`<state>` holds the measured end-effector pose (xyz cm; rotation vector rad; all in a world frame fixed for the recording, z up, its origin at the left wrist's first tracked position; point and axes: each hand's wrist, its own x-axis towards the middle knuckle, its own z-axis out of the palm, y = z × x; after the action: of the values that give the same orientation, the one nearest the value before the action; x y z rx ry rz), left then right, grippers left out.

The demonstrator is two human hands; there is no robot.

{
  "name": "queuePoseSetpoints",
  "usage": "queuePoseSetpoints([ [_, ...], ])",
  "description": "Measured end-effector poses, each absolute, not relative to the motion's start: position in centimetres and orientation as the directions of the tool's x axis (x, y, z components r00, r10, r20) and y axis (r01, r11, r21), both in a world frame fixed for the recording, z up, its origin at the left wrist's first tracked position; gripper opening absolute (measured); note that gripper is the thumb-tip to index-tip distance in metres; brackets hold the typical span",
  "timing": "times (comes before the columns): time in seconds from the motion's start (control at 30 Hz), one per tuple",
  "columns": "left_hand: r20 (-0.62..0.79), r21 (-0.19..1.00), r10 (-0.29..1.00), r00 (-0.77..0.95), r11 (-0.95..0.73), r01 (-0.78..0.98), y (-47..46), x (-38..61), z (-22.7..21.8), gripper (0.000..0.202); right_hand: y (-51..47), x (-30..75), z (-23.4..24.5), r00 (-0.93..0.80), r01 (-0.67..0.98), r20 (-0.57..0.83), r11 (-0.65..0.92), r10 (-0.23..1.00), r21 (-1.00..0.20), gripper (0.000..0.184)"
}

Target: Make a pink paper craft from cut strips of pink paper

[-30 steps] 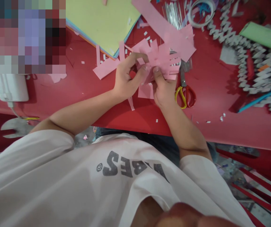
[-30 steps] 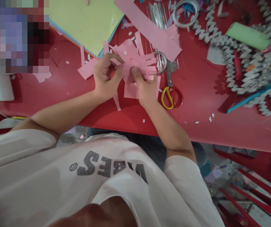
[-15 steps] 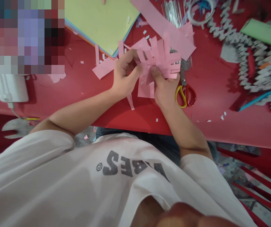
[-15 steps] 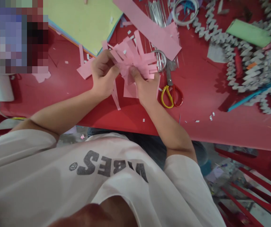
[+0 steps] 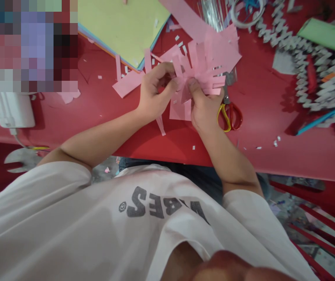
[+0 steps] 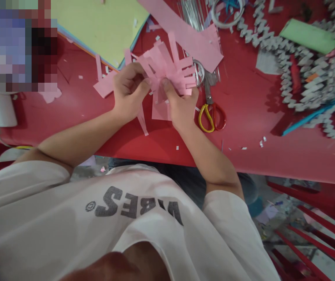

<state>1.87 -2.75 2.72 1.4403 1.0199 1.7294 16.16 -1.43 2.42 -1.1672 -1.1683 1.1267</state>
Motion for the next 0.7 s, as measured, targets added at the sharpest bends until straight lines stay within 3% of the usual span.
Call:
queuePoseSetpoints([
  [0.4,0.49,0.872,0.859,-0.151,-0.487,0.059,-2.6,1.8,2.4,0.027,-1.5,15.9,2.2,0.094,-0.032,0.041,0.044,0.995,-0.998,0.035],
  [0.7,0.509,0.86,0.835,-0.208,-0.485,0.158,-2.9,1.9,2.6,0.015,-1.8,15.8,3.7,0.019,-0.061,0.063,0.064,0.998,-0.996,0.028],
])
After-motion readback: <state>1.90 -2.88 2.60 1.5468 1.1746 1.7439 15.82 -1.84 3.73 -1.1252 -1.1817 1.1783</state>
